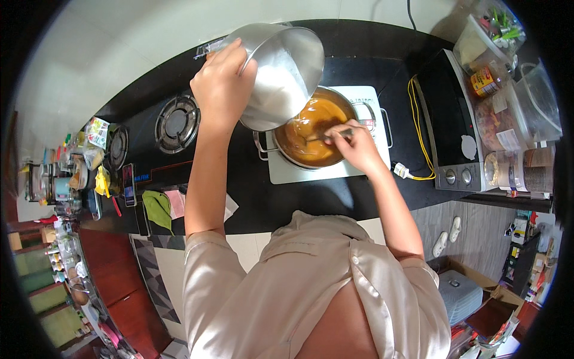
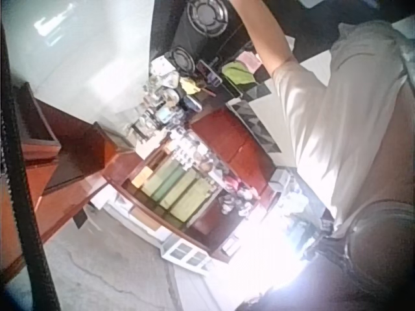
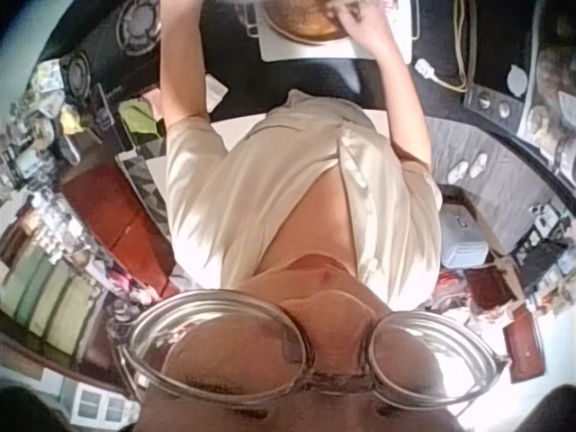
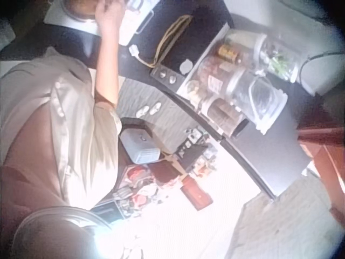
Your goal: The person stirs a dark sauce in a pot on a portable induction burner with a spoon, then pours a white liquid from a metal pot into the sauce and continues to stir the mixture.
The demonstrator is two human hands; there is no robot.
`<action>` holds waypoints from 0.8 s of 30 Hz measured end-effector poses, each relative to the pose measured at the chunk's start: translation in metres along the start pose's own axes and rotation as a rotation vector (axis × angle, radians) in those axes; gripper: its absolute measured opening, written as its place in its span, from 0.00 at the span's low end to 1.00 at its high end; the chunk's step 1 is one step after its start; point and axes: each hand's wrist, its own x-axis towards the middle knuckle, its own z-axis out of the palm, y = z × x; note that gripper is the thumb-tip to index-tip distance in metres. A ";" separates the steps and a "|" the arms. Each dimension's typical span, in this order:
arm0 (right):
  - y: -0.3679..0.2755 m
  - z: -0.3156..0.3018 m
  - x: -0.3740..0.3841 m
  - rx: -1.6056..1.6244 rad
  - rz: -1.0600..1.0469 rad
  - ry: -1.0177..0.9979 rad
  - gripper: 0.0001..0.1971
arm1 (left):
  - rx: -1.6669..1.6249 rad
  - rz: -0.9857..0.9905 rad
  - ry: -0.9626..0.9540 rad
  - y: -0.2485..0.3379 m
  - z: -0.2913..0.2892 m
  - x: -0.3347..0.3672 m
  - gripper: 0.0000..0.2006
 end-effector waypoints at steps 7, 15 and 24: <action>0.031 -0.015 0.019 -0.209 -0.010 0.274 0.08 | 0.031 -0.014 -0.062 0.002 -0.004 0.000 0.06; 0.014 0.031 0.023 -0.001 -0.070 0.080 0.08 | 0.022 -0.008 -0.080 0.005 -0.003 0.003 0.06; -0.012 -0.061 0.000 -0.242 0.023 -0.190 0.09 | -0.017 -0.013 0.000 0.000 -0.004 0.000 0.15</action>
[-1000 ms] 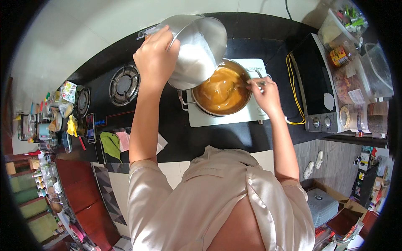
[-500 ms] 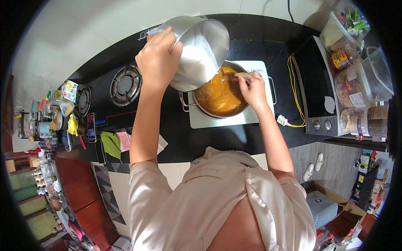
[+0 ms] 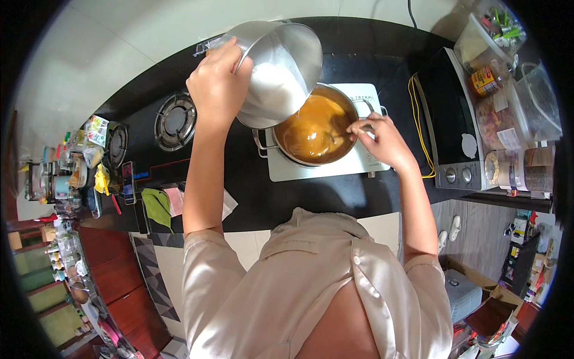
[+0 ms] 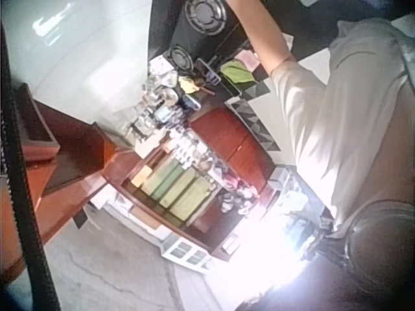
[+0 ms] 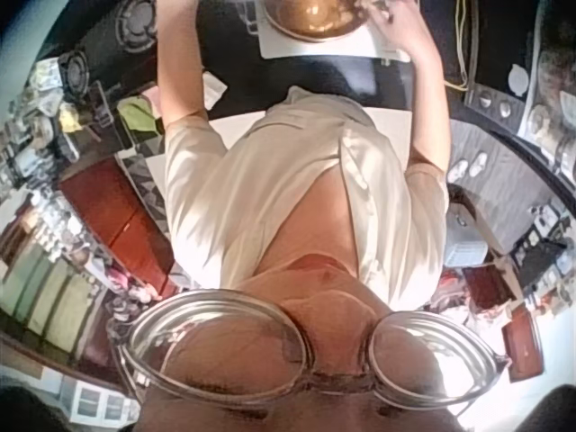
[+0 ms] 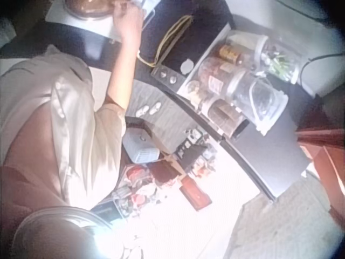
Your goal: The person stirs a dark sauce in a pot on a portable induction burner with a spoon, then pours a white liquid from a metal pot into the sauce and continues to stir the mixture.
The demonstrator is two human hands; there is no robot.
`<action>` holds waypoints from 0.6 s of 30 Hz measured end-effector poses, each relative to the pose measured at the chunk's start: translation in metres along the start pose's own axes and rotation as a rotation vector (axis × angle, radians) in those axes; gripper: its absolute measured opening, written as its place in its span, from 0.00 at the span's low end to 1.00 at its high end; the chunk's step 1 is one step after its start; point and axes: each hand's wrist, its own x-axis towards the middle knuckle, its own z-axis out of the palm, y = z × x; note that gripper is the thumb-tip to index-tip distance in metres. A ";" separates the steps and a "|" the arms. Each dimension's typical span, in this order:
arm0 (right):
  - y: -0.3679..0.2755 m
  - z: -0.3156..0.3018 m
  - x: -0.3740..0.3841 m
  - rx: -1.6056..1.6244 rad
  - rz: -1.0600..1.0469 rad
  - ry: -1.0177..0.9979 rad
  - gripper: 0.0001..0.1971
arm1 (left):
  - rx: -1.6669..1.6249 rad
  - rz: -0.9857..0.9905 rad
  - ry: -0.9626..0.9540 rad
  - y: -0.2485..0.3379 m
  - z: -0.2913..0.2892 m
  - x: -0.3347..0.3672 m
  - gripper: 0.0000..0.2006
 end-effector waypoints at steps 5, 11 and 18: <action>0.000 0.020 0.040 -0.232 -0.325 0.019 0.09 | 0.001 0.000 0.000 0.000 0.001 0.001 0.14; -0.007 0.028 0.073 -0.400 -0.508 -0.032 0.06 | -0.018 0.036 0.031 0.000 0.006 0.002 0.14; -0.020 0.001 0.049 -0.616 -0.305 -0.126 0.03 | -0.010 0.029 0.031 -0.001 0.004 0.000 0.13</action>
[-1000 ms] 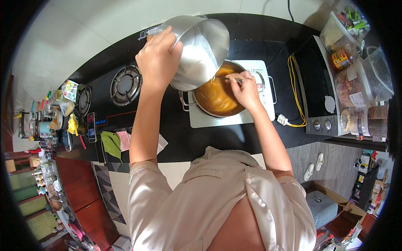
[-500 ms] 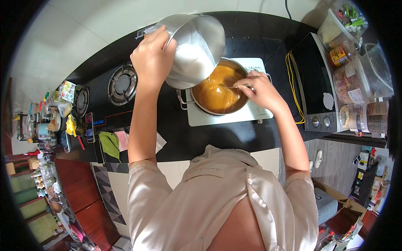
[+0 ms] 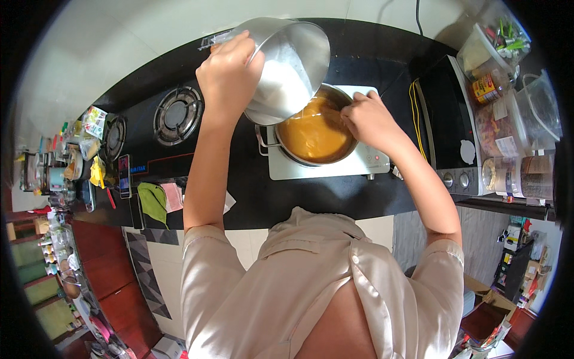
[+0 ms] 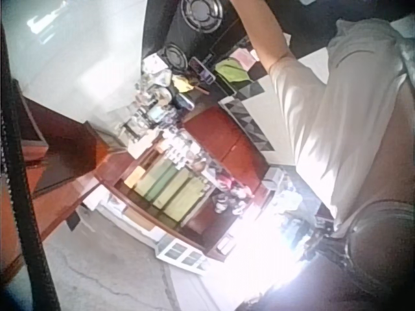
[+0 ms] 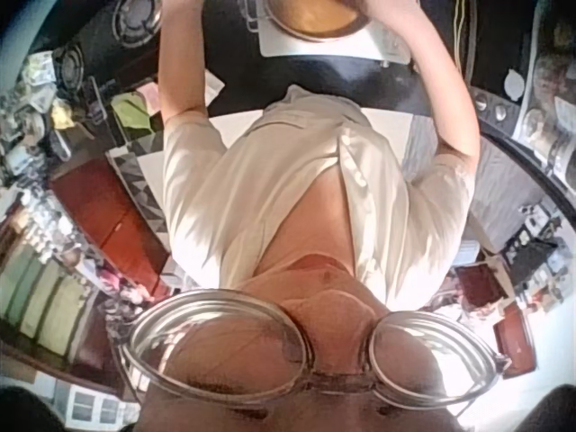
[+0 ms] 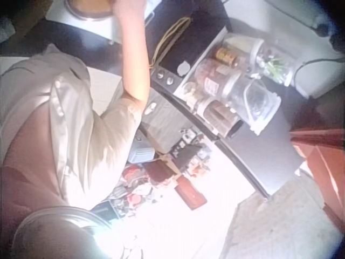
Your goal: The person stirs a dark sauce in a pot on a portable induction burner with a spoon, then pours a white liquid from a metal pot into the sauce and continues to stir the mixture.
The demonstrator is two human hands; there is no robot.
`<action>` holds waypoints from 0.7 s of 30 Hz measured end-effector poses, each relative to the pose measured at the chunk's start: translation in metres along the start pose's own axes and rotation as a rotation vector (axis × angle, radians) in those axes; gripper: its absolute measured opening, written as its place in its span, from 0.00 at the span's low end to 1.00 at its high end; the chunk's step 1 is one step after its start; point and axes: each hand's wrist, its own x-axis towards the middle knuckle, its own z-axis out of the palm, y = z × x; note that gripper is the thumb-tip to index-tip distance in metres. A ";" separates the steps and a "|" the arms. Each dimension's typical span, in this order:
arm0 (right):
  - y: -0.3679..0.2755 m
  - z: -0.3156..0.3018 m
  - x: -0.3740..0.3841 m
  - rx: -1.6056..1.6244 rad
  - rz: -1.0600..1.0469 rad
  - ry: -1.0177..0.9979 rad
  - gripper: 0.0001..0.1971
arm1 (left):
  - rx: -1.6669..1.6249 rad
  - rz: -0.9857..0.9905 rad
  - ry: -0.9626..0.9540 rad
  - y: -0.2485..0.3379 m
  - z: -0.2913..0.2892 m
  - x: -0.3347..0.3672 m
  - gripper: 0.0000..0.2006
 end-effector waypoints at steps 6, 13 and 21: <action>0.010 -0.010 -0.027 0.318 0.222 0.029 0.08 | 0.036 -0.014 -0.061 0.000 -0.003 0.001 0.07; -0.003 0.008 -0.035 0.858 0.526 -0.116 0.11 | 0.021 -0.006 -0.010 -0.001 -0.002 -0.001 0.14; -0.059 0.066 -0.025 1.117 0.460 0.211 0.10 | 0.020 -0.055 -0.038 0.000 -0.001 -0.004 0.13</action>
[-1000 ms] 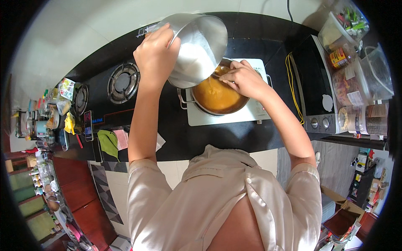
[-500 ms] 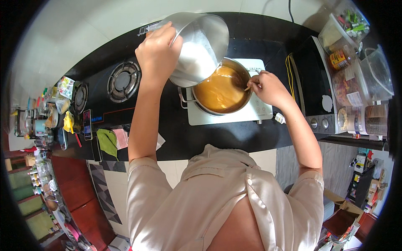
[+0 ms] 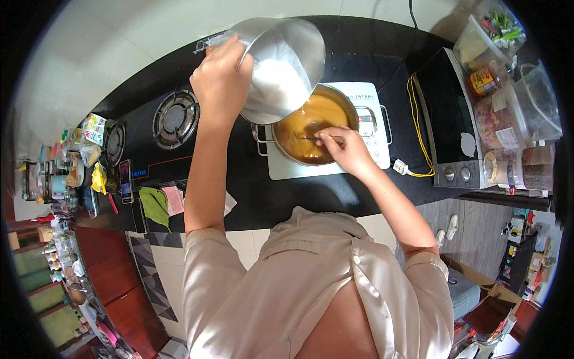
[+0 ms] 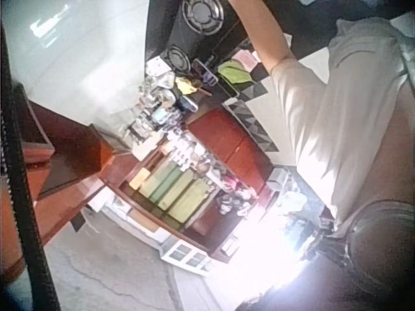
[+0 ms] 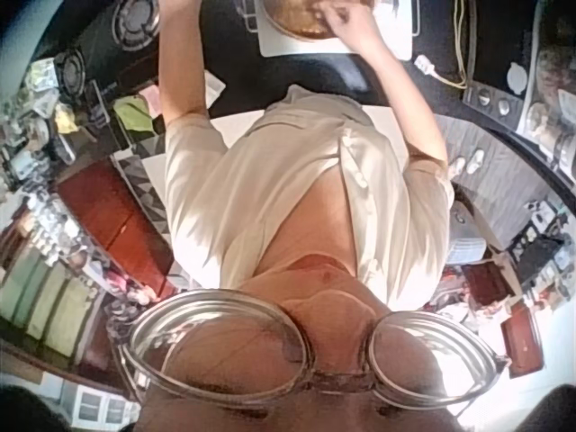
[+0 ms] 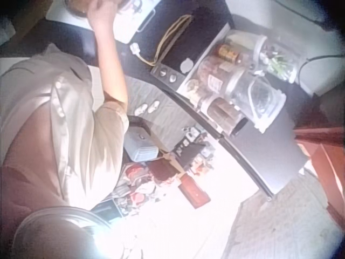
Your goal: The person stirs a dark sauce in a pot on a portable induction burner with a spoon, then pours a white liquid from a metal pot into the sauce and continues to stir the mixture.
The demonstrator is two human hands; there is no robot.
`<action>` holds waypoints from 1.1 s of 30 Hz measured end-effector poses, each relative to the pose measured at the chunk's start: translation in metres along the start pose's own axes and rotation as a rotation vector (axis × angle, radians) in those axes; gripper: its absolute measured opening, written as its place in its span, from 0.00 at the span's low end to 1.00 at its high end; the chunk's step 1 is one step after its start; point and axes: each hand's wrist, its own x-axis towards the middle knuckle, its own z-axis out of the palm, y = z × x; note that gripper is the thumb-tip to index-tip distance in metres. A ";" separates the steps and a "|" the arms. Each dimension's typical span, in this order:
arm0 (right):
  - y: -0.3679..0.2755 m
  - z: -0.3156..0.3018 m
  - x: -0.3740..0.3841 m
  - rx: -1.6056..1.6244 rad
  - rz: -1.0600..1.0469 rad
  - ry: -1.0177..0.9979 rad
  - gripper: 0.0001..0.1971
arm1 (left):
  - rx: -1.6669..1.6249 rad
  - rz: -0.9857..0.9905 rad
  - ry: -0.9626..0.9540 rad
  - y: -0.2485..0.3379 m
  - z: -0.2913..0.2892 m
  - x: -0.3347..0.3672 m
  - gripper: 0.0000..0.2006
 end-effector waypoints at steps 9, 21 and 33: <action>-0.015 -0.043 -0.020 -0.533 -0.151 0.151 0.07 | -0.021 -0.007 -0.002 -0.004 -0.002 -0.001 0.13; -0.003 0.008 0.016 -0.556 -0.493 0.134 0.08 | -0.018 -0.008 -0.010 -0.004 0.000 0.003 0.12; -0.061 -0.057 0.051 -1.348 -0.303 -0.228 0.06 | -0.034 0.019 0.011 -0.006 -0.001 0.000 0.11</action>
